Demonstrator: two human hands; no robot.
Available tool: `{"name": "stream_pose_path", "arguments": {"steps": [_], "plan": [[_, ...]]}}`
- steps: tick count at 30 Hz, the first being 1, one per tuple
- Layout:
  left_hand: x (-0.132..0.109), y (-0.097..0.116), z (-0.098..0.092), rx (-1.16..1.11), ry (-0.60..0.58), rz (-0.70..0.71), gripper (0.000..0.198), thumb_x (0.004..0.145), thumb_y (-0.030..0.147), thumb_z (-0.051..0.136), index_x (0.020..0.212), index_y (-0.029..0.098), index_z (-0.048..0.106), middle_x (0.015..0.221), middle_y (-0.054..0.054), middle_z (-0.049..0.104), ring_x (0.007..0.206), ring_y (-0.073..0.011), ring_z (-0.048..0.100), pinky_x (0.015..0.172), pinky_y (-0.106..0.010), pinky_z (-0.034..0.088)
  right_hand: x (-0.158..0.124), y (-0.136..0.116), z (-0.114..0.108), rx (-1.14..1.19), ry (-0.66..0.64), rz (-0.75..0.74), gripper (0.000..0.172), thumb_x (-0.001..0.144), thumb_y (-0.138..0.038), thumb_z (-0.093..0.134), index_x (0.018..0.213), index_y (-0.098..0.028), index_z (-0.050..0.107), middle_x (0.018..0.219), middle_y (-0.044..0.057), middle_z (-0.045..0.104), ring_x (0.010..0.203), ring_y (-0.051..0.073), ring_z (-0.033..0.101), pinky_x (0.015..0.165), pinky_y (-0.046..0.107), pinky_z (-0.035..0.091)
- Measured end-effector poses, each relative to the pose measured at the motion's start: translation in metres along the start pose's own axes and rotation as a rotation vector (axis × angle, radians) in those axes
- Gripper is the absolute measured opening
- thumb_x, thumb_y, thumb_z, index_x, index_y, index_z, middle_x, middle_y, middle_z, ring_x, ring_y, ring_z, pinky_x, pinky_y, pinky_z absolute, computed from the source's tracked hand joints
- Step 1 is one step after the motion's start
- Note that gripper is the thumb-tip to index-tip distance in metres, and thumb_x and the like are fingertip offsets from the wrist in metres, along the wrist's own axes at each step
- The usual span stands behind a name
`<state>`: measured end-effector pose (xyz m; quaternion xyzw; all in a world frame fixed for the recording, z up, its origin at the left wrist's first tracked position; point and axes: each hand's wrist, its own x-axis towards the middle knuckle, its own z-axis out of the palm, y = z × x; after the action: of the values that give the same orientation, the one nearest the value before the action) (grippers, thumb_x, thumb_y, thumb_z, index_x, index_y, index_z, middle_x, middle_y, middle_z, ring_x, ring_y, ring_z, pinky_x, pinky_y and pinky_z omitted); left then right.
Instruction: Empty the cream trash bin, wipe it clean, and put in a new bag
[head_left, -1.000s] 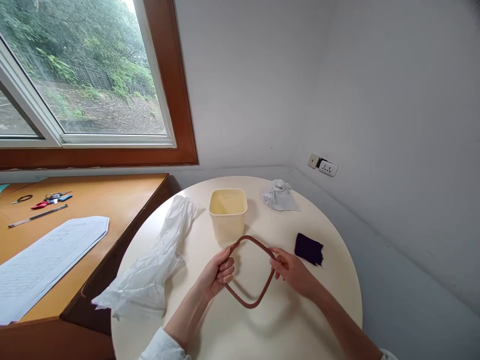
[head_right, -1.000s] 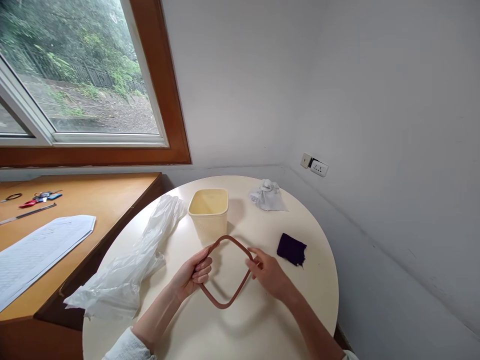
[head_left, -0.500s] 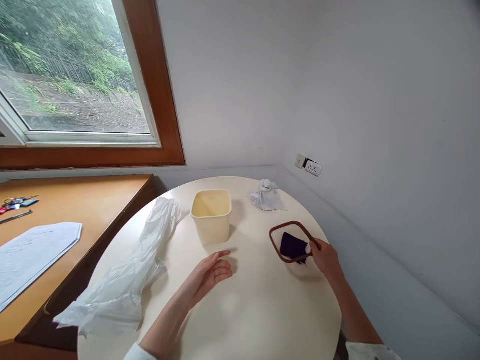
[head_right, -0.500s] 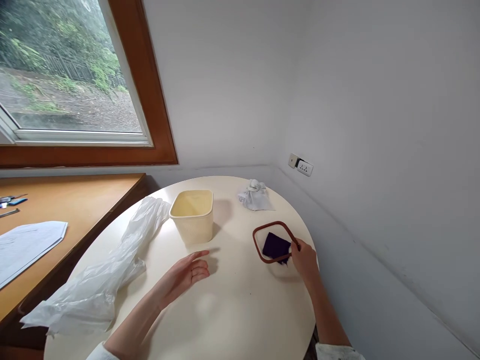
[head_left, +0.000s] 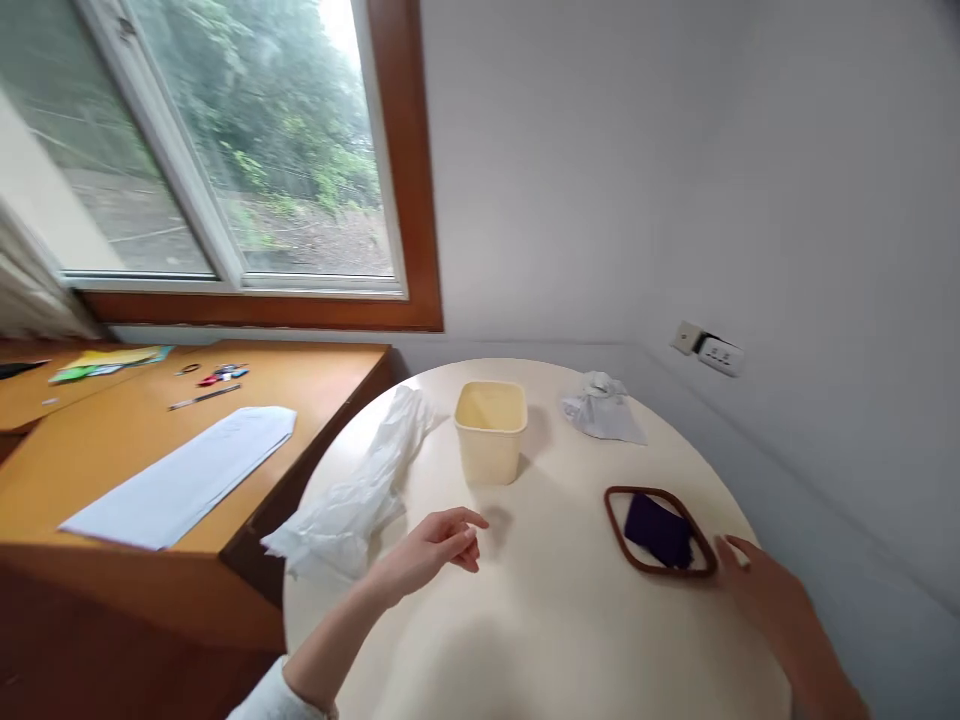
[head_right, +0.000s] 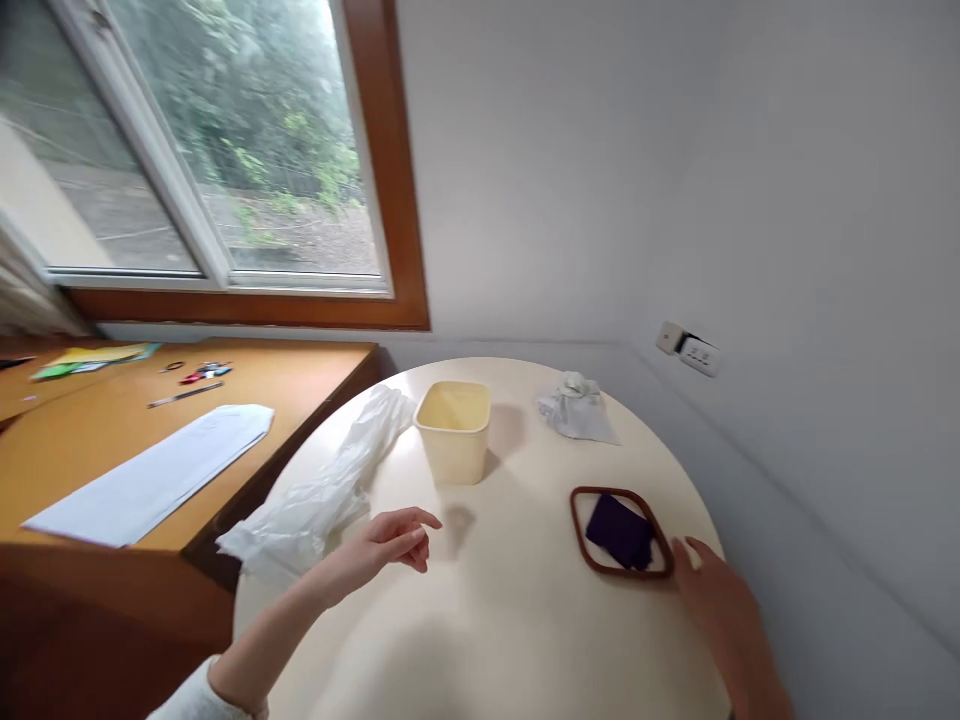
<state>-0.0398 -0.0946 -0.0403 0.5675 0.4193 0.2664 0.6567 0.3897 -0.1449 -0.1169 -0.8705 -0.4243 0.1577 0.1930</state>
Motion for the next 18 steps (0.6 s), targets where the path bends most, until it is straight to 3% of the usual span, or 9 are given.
{"name": "stream_pose_path", "arguments": {"steps": [3, 6, 8, 10, 12, 14, 16, 18], "plan": [[-0.025, 0.021, -0.034, 0.267, 0.133, 0.066, 0.029, 0.079, 0.039, 0.055, 0.096, 0.017, 0.063, 0.071, -0.005, 0.061, 0.068, -0.0182, 0.059, 0.067, -0.029, 0.044, 0.001, 0.003, -0.008, 0.028, 0.002, -0.024, 0.044, 0.078, -0.053, 0.036, 0.104, -0.025, 0.06, 0.072, 0.016, 0.065, 0.054, 0.025, 0.061, 0.059, 0.039, 0.043], [-0.041, 0.033, -0.074, 0.665, 0.447, 0.085, 0.042, 0.072, 0.044, 0.06, 0.107, 0.021, 0.06, 0.088, -0.009, 0.061, 0.081, -0.0247, 0.057, 0.077, -0.036, 0.041, -0.005, -0.007, -0.013, 0.008, -0.002, -0.023, 0.039, 0.079, -0.051, 0.035, 0.098, -0.027, 0.059, 0.069, 0.015, 0.063, 0.047, 0.021, 0.058, 0.054, 0.037, 0.041], [-0.045, 0.032, -0.096, 0.971, 0.578, -0.018, 0.066, 0.066, 0.047, 0.064, 0.125, 0.025, 0.047, 0.11, -0.016, 0.055, 0.101, -0.0349, 0.049, 0.087, -0.05, 0.031, -0.011, -0.018, -0.014, 0.0, -0.012, -0.055, 0.036, 0.079, -0.05, 0.036, 0.094, -0.028, 0.059, 0.069, 0.014, 0.063, 0.047, 0.02, 0.057, 0.053, 0.035, 0.041], [-0.045, 0.023, -0.111, 1.164, 0.588, -0.174, 0.084, 0.059, 0.048, 0.068, 0.134, 0.028, 0.035, 0.122, -0.021, 0.047, 0.114, -0.0431, 0.038, 0.089, -0.061, 0.019, -0.019, -0.031, -0.011, 0.03, -0.011, -0.116, 0.033, 0.077, -0.051, 0.038, 0.091, -0.029, 0.059, 0.071, 0.013, 0.064, 0.049, 0.02, 0.058, 0.052, 0.034, 0.042], [-0.044, 0.01, -0.118, 1.187, 0.55, -0.265, 0.091, 0.051, 0.044, 0.072, 0.133, 0.031, 0.036, 0.12, -0.021, 0.049, 0.114, -0.0458, 0.037, 0.089, -0.063, 0.016, -0.027, -0.046, -0.005, 0.071, -0.009, -0.18, 0.035, 0.076, -0.052, 0.04, 0.092, -0.028, 0.059, 0.072, 0.012, 0.065, 0.05, 0.022, 0.059, 0.049, 0.034, 0.043], [-0.043, -0.004, -0.121, 1.037, 0.528, -0.232, 0.085, 0.045, 0.032, 0.075, 0.126, 0.03, 0.047, 0.102, -0.016, 0.057, 0.105, -0.0435, 0.045, 0.088, -0.057, 0.022, -0.038, -0.063, 0.005, 0.089, -0.018, -0.248, 0.041, 0.075, -0.053, 0.039, 0.097, -0.026, 0.06, 0.064, 0.009, 0.065, 0.049, 0.024, 0.059, 0.046, 0.034, 0.042], [-0.042, -0.013, -0.12, 0.843, 0.503, -0.155, 0.07, 0.044, 0.02, 0.073, 0.112, 0.026, 0.059, 0.077, -0.009, 0.058, 0.091, -0.0382, 0.052, 0.082, -0.047, 0.03, -0.051, -0.084, 0.016, 0.104, -0.034, -0.349, 0.044, 0.076, -0.053, 0.038, 0.099, -0.023, 0.062, 0.056, 0.006, 0.062, 0.047, 0.025, 0.057, 0.046, 0.034, 0.043], [-0.04, -0.013, -0.115, 0.73, 0.478, -0.116, 0.051, 0.046, 0.013, 0.068, 0.096, 0.022, 0.066, 0.06, -0.003, 0.052, 0.08, -0.0328, 0.054, 0.074, -0.038, 0.034, -0.067, -0.105, 0.029, 0.165, -0.06, -0.489, 0.042, 0.077, -0.051, 0.039, 0.095, -0.022, 0.064, 0.061, 0.007, 0.065, 0.053, 0.024, 0.06, 0.052, 0.033, 0.046]]}}
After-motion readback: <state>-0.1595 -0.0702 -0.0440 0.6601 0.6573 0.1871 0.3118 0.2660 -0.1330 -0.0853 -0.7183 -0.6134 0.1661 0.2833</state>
